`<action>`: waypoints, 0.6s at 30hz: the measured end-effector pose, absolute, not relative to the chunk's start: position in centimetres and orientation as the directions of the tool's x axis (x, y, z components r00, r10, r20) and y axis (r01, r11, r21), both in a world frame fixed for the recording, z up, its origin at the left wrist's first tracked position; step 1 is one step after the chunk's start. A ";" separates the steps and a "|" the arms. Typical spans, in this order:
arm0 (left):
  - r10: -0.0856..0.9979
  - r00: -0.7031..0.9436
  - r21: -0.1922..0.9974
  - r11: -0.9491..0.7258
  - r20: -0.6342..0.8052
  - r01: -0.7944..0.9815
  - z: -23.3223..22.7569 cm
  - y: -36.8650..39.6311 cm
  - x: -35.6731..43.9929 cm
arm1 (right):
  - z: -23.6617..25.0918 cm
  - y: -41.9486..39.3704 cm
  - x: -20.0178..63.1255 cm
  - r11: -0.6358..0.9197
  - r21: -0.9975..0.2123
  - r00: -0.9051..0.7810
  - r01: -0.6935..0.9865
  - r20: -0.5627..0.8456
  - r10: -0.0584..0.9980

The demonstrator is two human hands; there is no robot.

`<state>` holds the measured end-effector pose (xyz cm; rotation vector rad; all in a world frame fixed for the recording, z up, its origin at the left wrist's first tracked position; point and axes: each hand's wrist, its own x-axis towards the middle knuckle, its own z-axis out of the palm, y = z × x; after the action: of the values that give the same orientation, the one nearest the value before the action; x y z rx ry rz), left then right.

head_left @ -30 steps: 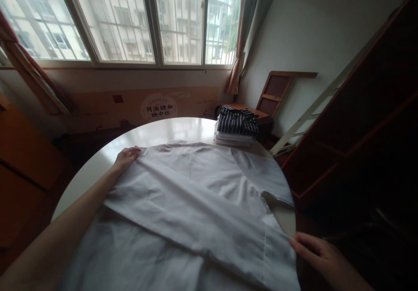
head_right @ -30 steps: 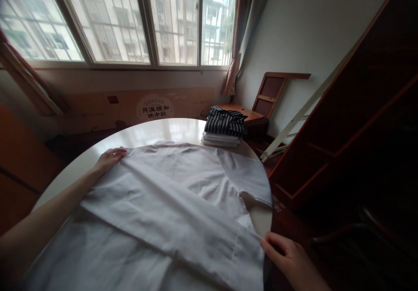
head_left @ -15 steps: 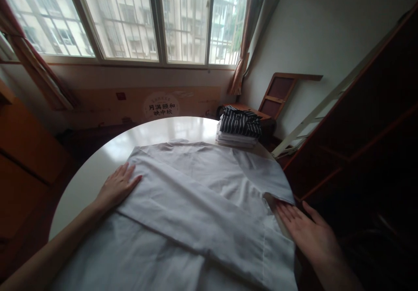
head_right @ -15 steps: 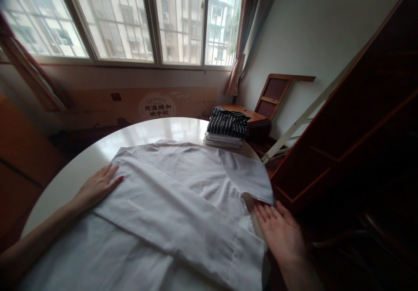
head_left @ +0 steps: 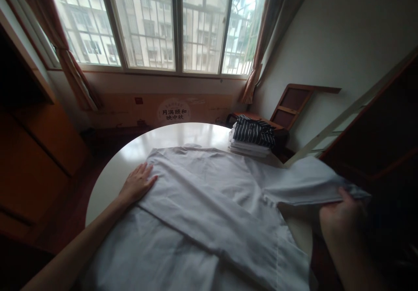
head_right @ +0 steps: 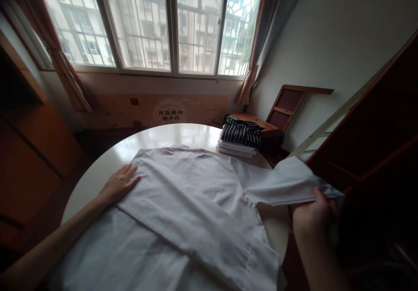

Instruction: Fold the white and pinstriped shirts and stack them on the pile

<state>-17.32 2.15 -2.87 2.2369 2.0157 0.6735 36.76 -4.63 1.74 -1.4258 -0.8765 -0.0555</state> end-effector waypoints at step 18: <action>0.974 -0.054 0.960 0.207 -0.220 -0.189 2.3 -4.5 -18.1 | 3.7 -9.0 24.0 0.512 -0.539 -0.574 0.669 0.063 0.816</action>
<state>-18.13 -4.50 2.27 0.8815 1.2209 1.1826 24.03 -9.04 3.71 -1.2426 -2.4491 0.6746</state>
